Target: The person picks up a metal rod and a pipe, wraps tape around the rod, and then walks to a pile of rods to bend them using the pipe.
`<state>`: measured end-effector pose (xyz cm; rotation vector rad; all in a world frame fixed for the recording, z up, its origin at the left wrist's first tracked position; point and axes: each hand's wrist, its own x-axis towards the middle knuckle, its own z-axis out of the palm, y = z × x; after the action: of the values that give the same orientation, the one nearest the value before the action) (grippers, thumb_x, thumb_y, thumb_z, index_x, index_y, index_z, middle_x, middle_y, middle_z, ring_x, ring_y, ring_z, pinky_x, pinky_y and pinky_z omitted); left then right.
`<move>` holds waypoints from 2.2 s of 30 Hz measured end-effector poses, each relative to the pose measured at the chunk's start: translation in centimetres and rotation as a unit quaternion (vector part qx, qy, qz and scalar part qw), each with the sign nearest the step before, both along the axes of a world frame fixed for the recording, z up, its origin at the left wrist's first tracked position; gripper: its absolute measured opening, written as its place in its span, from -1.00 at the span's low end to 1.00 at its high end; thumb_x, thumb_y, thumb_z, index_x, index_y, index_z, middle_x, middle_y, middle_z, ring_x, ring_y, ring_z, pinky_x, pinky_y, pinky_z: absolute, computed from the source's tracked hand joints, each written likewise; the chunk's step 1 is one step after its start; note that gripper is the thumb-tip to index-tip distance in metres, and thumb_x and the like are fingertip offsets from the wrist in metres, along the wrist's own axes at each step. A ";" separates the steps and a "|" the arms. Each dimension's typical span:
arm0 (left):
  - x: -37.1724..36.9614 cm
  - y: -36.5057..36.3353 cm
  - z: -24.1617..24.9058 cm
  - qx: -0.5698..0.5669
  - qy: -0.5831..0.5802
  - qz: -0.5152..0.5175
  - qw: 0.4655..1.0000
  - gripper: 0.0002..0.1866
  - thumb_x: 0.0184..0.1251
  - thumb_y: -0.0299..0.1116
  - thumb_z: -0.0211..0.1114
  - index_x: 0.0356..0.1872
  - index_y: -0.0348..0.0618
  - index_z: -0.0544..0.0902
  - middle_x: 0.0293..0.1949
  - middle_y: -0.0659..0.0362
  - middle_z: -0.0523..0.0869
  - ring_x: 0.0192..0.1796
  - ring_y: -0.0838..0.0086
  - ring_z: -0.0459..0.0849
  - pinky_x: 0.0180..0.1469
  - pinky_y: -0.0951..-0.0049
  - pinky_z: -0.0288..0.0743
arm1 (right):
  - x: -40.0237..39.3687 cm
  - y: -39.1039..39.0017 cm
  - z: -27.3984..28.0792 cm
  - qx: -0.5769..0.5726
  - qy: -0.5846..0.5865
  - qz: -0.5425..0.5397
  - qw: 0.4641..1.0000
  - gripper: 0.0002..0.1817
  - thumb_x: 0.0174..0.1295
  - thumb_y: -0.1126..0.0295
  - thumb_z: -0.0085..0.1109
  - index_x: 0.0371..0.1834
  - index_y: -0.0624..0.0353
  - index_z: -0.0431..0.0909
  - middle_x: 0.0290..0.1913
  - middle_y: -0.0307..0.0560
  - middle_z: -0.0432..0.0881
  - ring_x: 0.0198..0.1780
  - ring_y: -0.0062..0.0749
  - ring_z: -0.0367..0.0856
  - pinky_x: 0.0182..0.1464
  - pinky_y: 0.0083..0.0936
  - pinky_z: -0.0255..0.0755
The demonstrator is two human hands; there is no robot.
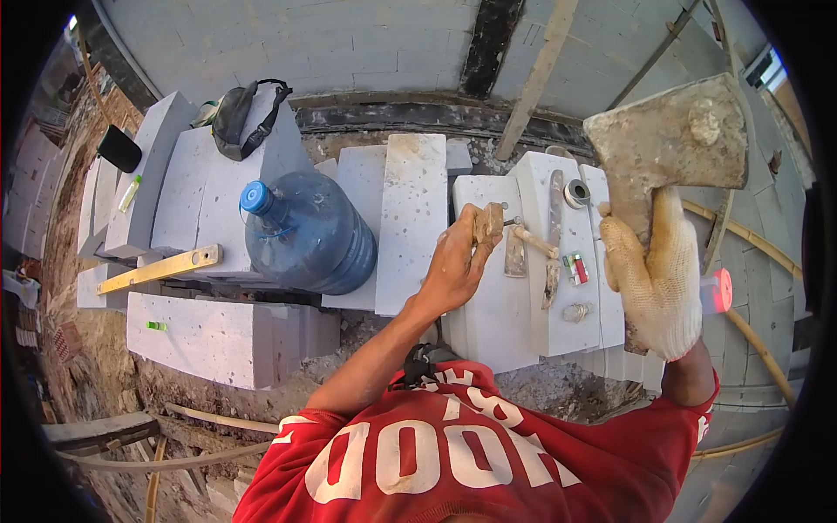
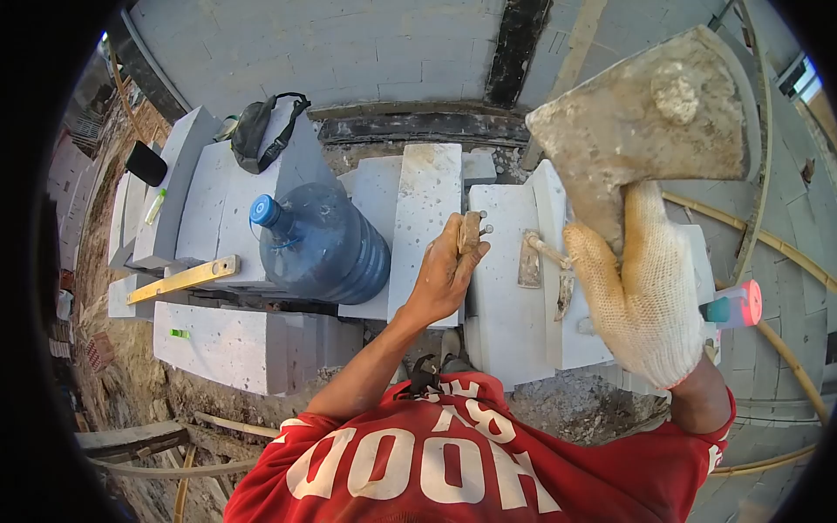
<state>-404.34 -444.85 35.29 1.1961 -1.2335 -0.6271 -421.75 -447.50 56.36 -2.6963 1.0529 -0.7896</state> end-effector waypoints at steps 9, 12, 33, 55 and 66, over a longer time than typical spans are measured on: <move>-0.1 -0.1 0.1 0.002 0.017 -0.020 1.000 -0.73 0.51 -0.24 0.24 -0.07 -0.22 0.42 -0.41 0.15 0.44 -0.36 0.44 0.34 -0.25 0.35 0.36 | 0.6 -1.0 -5.4 0.133 -0.004 0.014 0.991 -0.70 0.31 0.31 0.36 -0.08 0.33 0.62 -0.39 0.04 0.67 -0.39 -0.21 0.64 -0.31 -0.32 0.53; -0.9 0.3 1.4 -0.014 0.101 -0.049 0.994 -0.77 0.42 -0.32 0.28 -0.17 -0.21 0.42 -0.43 0.12 0.45 -0.35 0.48 0.39 -0.28 0.34 0.35 | 1.8 -1.3 -5.8 0.224 -0.088 0.014 0.971 -0.68 0.28 0.30 0.41 -0.05 0.31 0.63 -0.32 -0.11 0.69 -0.34 -0.54 0.59 -0.26 -0.46 0.52; -1.3 -0.6 0.9 -0.072 0.090 0.067 0.991 -0.71 0.50 -0.31 0.13 -0.42 -0.20 0.33 -0.53 0.30 0.22 -0.41 0.61 0.16 -0.40 0.47 0.12 | -0.4 -1.2 -2.2 0.365 -0.302 0.040 0.880 -0.67 0.54 0.35 0.07 0.15 0.42 0.43 -0.41 -0.23 0.56 -0.51 -0.73 0.45 -0.51 -0.70 0.36; -1.6 -0.6 1.6 -0.011 0.039 0.068 0.997 -0.83 0.39 -0.45 0.29 -0.34 -0.23 0.47 -0.57 0.34 0.34 -0.47 0.65 0.23 -0.45 0.50 0.18 | -0.1 -1.0 0.1 0.111 0.004 0.025 0.994 -0.72 0.40 0.40 0.15 0.02 0.39 0.44 -0.41 0.27 0.63 -0.40 0.30 0.63 -0.34 -0.06 0.52; -1.5 -1.9 0.3 -0.036 0.057 0.081 0.994 -0.80 0.47 -0.36 0.33 -0.33 -0.25 0.59 -0.60 0.29 0.42 -0.48 0.63 0.29 -0.44 0.49 0.26 | -0.6 -1.7 -1.7 0.088 0.017 0.049 0.995 -0.75 0.39 0.37 0.17 -0.08 0.37 0.45 -0.47 0.25 0.60 -0.39 0.19 0.64 -0.39 -0.11 0.48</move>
<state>-405.86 -446.77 35.54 1.1714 -1.0429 -0.5198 -422.35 -449.25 54.68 -2.5974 0.9408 -0.6059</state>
